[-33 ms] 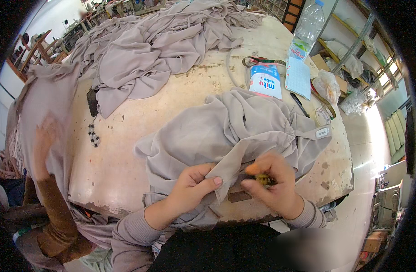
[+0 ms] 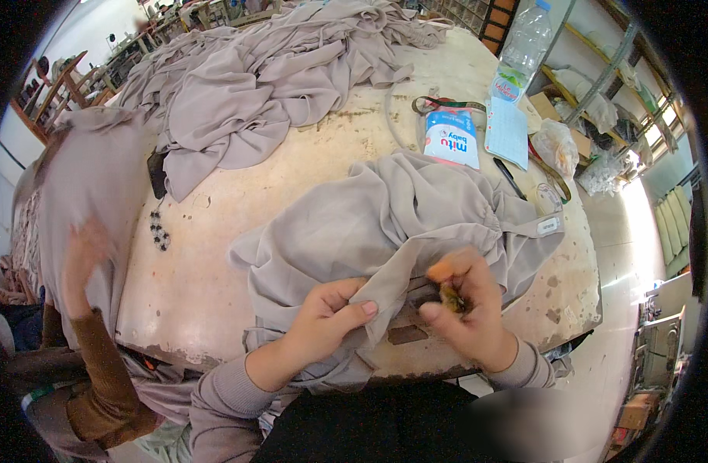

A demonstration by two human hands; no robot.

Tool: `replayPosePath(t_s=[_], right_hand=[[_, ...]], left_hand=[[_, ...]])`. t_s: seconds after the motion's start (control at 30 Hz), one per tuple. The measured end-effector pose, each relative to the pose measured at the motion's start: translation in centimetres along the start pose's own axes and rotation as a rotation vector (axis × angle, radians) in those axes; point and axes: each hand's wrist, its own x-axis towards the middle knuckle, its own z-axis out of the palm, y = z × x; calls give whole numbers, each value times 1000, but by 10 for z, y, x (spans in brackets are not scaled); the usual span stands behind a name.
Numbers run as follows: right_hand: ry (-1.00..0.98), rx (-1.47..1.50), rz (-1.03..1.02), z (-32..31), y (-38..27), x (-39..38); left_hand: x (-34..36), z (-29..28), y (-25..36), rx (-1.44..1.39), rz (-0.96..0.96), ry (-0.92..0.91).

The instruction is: The person trims excess fabric around a sewn label on a light gray garment using small scissors. The person repeatedly cuts small sections of fabric near the label, then inspects the area before continuing to trim.

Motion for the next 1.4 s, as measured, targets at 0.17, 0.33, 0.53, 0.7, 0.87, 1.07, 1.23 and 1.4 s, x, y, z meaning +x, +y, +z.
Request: replayPosePath(t_s=[0.17,0.33,0.53,0.7,0.87,1.07,1.23,1.4], right_hand=[[-196,-330,-138,-9,-3,3],[-317,-439,-174,-2,0,-1],[-340,168,404,-10,-6,0],[-58,414,339,-13,-9,4],[-109,-41,-137,-7,-1,7],[-283,-399,-386,-18,6,5],[-58,-212,-125,-8,5,4],[-40,-551,-119,-18,17,26]], left_hand=[[3,-3,-1,70,23,-2],[3,-4,-6,173,57,25],[6,-2,-7,179,63,-4],[4,-6,-2,83,-21,45],[5,-8,-1,31,-36,41],[5,-10,-1,-28,-31,51],[4,-11,-4,-78,-40,83],[3,-21,10,282,69,194]])
